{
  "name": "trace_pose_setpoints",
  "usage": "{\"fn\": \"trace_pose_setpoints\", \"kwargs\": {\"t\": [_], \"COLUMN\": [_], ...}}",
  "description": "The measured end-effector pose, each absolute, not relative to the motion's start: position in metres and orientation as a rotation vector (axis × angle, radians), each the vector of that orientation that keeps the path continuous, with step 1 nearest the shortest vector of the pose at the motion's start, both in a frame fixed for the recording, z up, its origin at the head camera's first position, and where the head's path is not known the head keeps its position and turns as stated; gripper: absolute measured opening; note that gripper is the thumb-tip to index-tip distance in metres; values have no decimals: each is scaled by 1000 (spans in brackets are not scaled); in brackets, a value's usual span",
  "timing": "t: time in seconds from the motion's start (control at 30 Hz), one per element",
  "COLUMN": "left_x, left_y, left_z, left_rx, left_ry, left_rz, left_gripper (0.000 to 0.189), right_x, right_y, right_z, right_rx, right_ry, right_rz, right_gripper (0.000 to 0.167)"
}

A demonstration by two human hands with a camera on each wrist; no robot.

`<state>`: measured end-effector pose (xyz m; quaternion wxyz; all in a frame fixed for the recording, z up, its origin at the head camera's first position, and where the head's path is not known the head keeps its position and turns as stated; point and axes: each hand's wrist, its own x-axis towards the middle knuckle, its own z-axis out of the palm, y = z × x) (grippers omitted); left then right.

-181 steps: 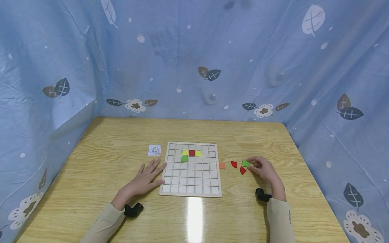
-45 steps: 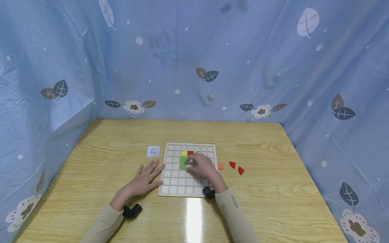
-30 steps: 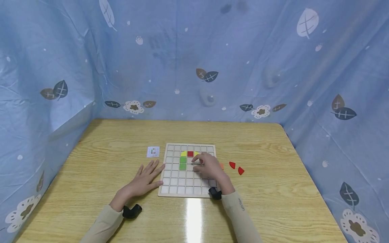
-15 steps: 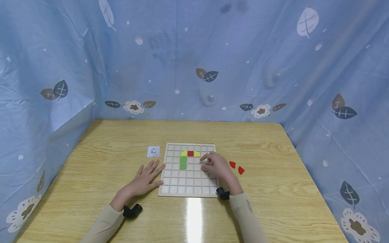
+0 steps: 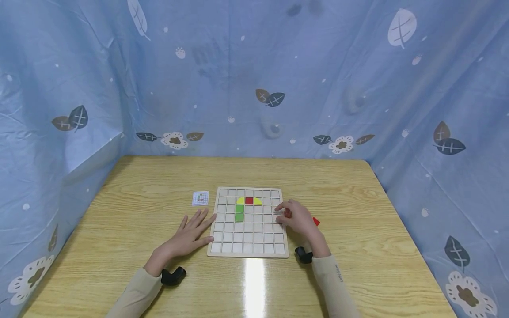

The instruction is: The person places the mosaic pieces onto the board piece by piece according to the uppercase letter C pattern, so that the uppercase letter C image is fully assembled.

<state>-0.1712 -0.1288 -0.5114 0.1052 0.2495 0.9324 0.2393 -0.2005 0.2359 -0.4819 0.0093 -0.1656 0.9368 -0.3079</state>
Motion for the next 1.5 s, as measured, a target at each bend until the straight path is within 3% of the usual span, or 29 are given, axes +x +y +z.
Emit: {"fn": "trace_pose_setpoints", "kwargs": {"t": [1.07, 1.5], "left_x": [-172, -172], "left_y": [-129, -129], "left_z": [-510, -511], "left_rx": [750, 737], "left_ry": [2755, 2742], "left_rz": [708, 696], "left_gripper": [65, 65], "right_x": [-190, -189], "right_y": [305, 312], "right_z": [-484, -485], "right_rx": [-340, -243], "right_ry": [3019, 3012], "right_rz": [-913, -886], "right_gripper": [26, 22]}}
